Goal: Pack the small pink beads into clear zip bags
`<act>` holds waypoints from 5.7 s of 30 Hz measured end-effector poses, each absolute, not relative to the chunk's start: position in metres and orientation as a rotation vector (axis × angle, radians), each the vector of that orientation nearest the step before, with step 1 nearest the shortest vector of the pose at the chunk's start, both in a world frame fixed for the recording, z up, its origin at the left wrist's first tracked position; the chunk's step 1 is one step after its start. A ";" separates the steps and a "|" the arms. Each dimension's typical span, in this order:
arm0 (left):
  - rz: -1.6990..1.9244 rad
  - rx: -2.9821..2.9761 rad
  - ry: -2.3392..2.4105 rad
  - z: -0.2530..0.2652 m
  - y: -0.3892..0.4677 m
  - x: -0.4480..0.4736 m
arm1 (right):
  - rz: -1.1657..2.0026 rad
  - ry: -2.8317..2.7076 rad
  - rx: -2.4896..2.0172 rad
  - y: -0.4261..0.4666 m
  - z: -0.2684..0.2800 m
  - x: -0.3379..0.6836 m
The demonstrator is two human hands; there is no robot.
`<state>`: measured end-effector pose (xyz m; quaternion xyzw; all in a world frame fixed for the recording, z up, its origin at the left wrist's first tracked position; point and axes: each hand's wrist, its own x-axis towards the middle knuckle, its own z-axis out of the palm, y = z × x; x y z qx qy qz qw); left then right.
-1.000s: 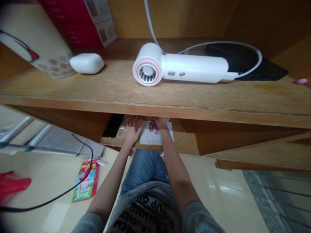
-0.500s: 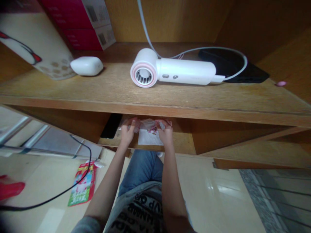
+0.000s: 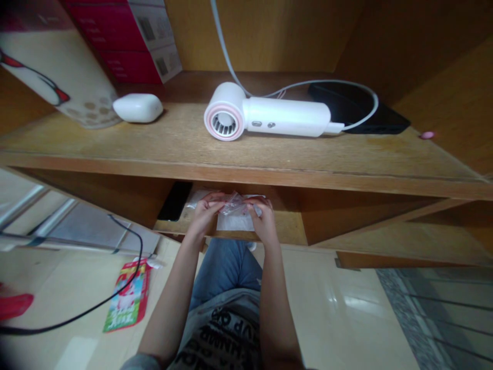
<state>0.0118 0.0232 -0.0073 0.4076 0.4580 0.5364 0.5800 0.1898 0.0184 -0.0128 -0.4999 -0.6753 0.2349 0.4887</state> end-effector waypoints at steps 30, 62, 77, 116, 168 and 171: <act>1.241 1.132 1.015 0.009 0.013 0.023 | 1.056 -1.508 -1.192 0.009 -0.002 0.167; 1.252 2.136 1.368 0.009 0.004 0.030 | 0.622 -1.754 -1.484 0.004 0.004 0.163; 1.451 1.411 1.282 -0.001 0.000 0.028 | 0.652 -1.745 -1.542 -0.002 0.012 0.176; 1.492 0.646 1.153 -0.011 -0.003 0.025 | 0.977 -1.344 -1.270 0.006 0.000 0.171; 1.332 1.966 1.424 0.019 -0.024 0.030 | 1.791 -0.183 -0.566 0.021 -0.038 0.148; 1.291 2.024 1.445 0.021 -0.023 0.029 | 1.788 -0.156 -0.610 0.021 -0.038 0.146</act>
